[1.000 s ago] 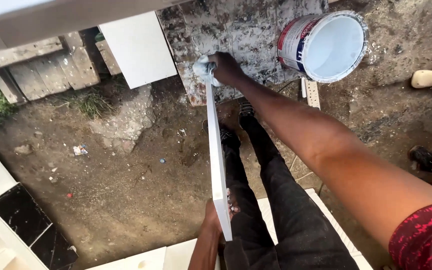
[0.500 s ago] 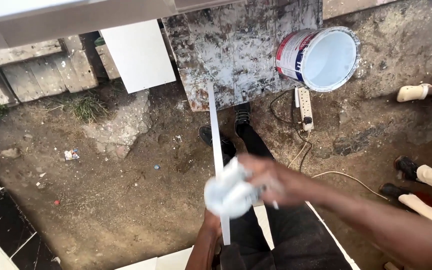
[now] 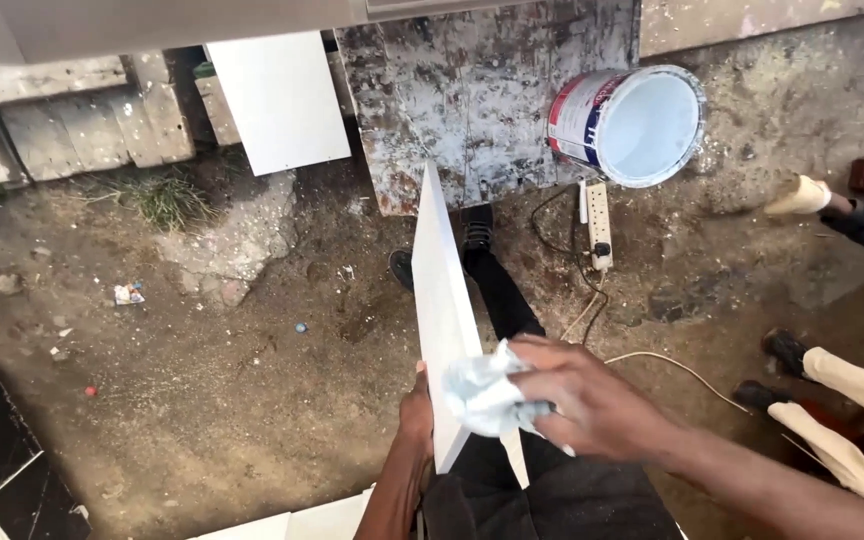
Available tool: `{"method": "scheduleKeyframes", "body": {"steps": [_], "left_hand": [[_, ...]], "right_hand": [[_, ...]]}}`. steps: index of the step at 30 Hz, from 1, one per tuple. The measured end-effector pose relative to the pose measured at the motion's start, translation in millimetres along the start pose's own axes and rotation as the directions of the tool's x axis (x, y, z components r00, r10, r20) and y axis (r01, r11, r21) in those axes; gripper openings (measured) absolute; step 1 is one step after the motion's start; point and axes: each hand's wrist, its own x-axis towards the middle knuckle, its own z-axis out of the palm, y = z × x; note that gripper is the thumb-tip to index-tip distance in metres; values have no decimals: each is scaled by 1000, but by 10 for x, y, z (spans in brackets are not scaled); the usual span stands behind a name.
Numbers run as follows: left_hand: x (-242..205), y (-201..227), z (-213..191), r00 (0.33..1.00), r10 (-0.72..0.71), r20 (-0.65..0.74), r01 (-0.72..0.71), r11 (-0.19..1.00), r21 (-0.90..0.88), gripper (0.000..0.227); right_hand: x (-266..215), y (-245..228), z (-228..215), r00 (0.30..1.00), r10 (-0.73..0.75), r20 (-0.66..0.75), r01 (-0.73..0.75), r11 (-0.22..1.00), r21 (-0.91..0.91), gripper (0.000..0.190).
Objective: Wiping down various white cabinet panels with a cloth to remove dust or debris.
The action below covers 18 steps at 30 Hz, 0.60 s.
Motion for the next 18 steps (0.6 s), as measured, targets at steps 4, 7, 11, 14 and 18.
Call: {"method": "scheduleKeyframes", "body": {"steps": [4,7,11,14,18], "left_hand": [[124,29,-24,1000,-23,-3,23,999,45,80],[66,46,9,1000,-1,16,1,999,-37,77],[242,-78,46,999,-30,-17,30,1000,9,74],[335,-106,-2,998,-14,-53,15,1000,26,72],[233,-123,115,996,77,53,-78,997,7,73]], "right_hand": [[2,-70,-383,997,-77,-32,82,825,559,36],[244,593,-81,925,375,-54,-59,283,957,68],[495,499,59,948,317,37,-133,288,948,63],[631,65,-188,929,367,-44,-304,827,472,50],[717,335,-114,949,53,-309,59,937,343,33]]}}
